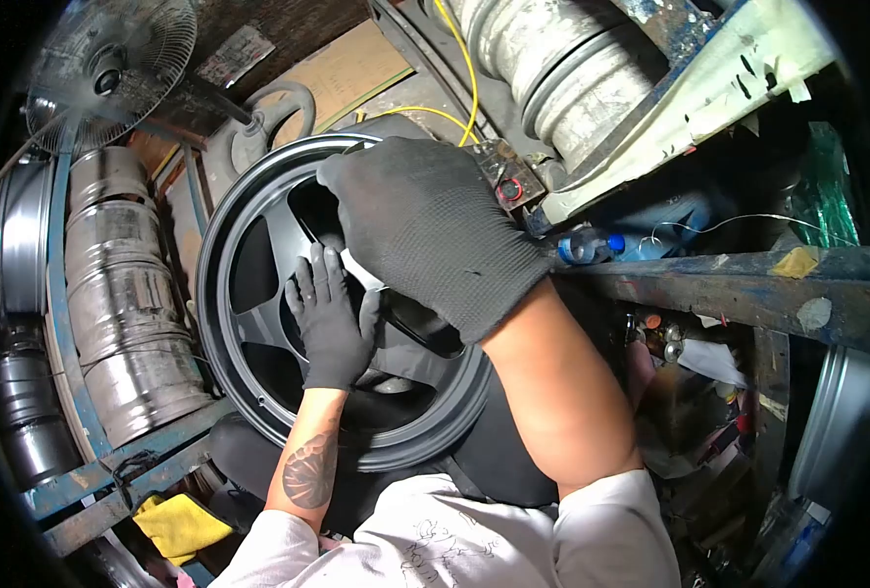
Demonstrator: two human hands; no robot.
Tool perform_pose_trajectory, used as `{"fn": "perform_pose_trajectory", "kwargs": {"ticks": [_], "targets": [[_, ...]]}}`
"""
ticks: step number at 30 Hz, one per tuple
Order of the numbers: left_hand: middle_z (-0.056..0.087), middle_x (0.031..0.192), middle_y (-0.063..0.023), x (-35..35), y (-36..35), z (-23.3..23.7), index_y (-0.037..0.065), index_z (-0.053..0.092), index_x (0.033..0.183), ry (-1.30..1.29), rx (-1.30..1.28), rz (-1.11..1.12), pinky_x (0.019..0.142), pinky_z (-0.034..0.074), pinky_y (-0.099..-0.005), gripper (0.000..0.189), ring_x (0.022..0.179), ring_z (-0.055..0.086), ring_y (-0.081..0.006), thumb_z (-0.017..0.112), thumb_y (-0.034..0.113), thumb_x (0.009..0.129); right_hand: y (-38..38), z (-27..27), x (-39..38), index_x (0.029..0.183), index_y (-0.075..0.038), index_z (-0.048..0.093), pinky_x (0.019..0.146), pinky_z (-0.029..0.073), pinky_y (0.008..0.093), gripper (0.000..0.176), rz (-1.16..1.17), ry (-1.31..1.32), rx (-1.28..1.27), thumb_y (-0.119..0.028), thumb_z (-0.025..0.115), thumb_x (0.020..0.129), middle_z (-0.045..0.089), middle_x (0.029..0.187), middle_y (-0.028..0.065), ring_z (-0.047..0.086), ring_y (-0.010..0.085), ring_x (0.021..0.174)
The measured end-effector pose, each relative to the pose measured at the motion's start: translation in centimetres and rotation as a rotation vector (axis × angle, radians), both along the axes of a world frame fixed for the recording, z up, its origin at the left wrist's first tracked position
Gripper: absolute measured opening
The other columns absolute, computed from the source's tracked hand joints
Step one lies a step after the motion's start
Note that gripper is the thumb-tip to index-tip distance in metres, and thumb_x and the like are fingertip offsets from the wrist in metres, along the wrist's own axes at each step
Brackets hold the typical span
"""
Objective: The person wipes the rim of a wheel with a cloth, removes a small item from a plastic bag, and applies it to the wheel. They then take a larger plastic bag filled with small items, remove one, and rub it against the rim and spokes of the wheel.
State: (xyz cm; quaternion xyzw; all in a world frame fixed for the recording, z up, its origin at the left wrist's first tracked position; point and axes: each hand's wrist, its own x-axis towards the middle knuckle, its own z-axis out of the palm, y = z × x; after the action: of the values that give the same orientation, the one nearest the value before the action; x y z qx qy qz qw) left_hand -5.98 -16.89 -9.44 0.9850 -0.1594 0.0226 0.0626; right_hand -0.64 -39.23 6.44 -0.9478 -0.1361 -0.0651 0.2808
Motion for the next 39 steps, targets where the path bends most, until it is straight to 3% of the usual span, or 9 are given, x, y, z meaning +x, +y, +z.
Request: {"fn": "perform_pose_trajectory", "kwargs": {"ticks": [11, 16, 22, 25, 27, 30, 34, 39], "targets": [[0.035, 0.17, -0.0192, -2.8, -2.7, 0.9, 0.004, 0.043, 0.16, 0.1, 0.045, -0.176, 0.126, 0.016, -0.066, 0.076, 0.159, 0.025, -0.0456, 0.059, 0.048, 0.101, 0.2, -0.2, 0.2, 0.117, -0.008, 0.077, 0.086, 0.059, 0.0512, 0.027, 0.015, 0.036, -0.071, -0.019, 0.063, 0.096, 0.077, 0.102, 0.0171, 0.075, 0.0368, 0.096], [0.04, 0.167, -0.018, -3.0, 0.2, 1.3, 0.006, 0.045, 0.159, 0.055, 0.015, -0.221, 0.126, 0.012, -0.0649, 0.077, 0.156, 0.025, -0.0469, 0.062, 0.051, 0.099, 0.6, -1.1, -0.1, 0.112, -0.007, 0.077, 0.085, 0.059, 0.0505, 0.025, 0.016, -0.016, -0.064, -0.016, 0.064, 0.093, 0.077, 0.098, 0.0179, 0.075, 0.0363, 0.095], [0.034, 0.17, -0.0201, 1.4, 3.7, 1.3, 0.014, 0.045, 0.163, -0.033, 0.199, -0.065, 0.127, 0.013, -0.0651, 0.072, 0.158, 0.022, -0.0485, 0.059, 0.049, 0.101, 0.6, -1.5, -0.5, 0.102, -0.006, 0.076, 0.084, 0.059, 0.0483, 0.019, 0.028, -0.086, 0.001, -0.014, 0.064, 0.091, 0.076, 0.093, 0.0172, 0.075, 0.0349, 0.091], [0.034, 0.17, -0.0224, 0.3, 2.2, 1.0, 0.012, 0.049, 0.159, 0.02, 0.148, -0.05, 0.127, 0.012, -0.0654, 0.068, 0.158, 0.022, -0.0493, 0.059, 0.048, 0.102, 0.5, -1.0, -0.4, 0.097, -0.006, 0.075, 0.083, 0.058, 0.0479, 0.016, 0.038, -0.044, -0.021, -0.015, 0.064, 0.091, 0.075, 0.092, 0.0168, 0.075, 0.0346, 0.089], [0.035, 0.166, -0.0279, -1.0, 1.5, 0.2, 0.007, 0.06, 0.144, 0.064, 0.051, -0.109, 0.126, 0.012, -0.0667, 0.059, 0.156, 0.021, -0.0536, 0.063, 0.047, 0.1, 0.5, -2.0, -0.5, 0.094, -0.006, 0.074, 0.082, 0.058, 0.048, 0.015, 0.071, -0.143, 0.004, -0.016, 0.064, 0.091, 0.074, 0.091, 0.017, 0.074, 0.0345, 0.088], [0.043, 0.157, -0.0319, -3.0, -0.7, 1.0, 0.008, 0.067, 0.134, 0.096, -0.039, -0.154, 0.125, 0.014, -0.0691, 0.052, 0.155, 0.024, -0.0542, 0.066, 0.046, 0.097, 0.5, -2.4, -0.7, 0.097, -0.004, 0.073, 0.083, 0.058, 0.0471, 0.017, 0.087, -0.132, 0.047, -0.018, 0.064, 0.09, 0.074, 0.091, 0.0169, 0.073, 0.0339, 0.088], [0.048, 0.15, -0.0319, -4.8, -0.9, 1.6, 0.016, 0.071, 0.131, 0.113, -0.042, -0.203, 0.125, 0.013, -0.0689, 0.046, 0.153, 0.027, -0.0542, 0.067, 0.046, 0.096, 0.5, -3.1, -0.7, 0.099, -0.005, 0.072, 0.084, 0.057, 0.0467, 0.018, 0.08, -0.179, 0.094, -0.017, 0.064, 0.089, 0.073, 0.092, 0.0166, 0.072, 0.0342, 0.089], [0.046, 0.151, -0.031, -5.3, 0.5, 1.7, 0.015, 0.07, 0.131, 0.12, -0.029, -0.248, 0.126, 0.013, -0.0681, 0.047, 0.153, 0.027, -0.0542, 0.067, 0.046, 0.096, 0.7, -3.1, -1.1, 0.098, -0.004, 0.072, 0.082, 0.057, 0.0469, 0.018, 0.076, -0.208, 0.094, -0.017, 0.064, 0.088, 0.073, 0.091, 0.0167, 0.072, 0.0349, 0.088]]}}
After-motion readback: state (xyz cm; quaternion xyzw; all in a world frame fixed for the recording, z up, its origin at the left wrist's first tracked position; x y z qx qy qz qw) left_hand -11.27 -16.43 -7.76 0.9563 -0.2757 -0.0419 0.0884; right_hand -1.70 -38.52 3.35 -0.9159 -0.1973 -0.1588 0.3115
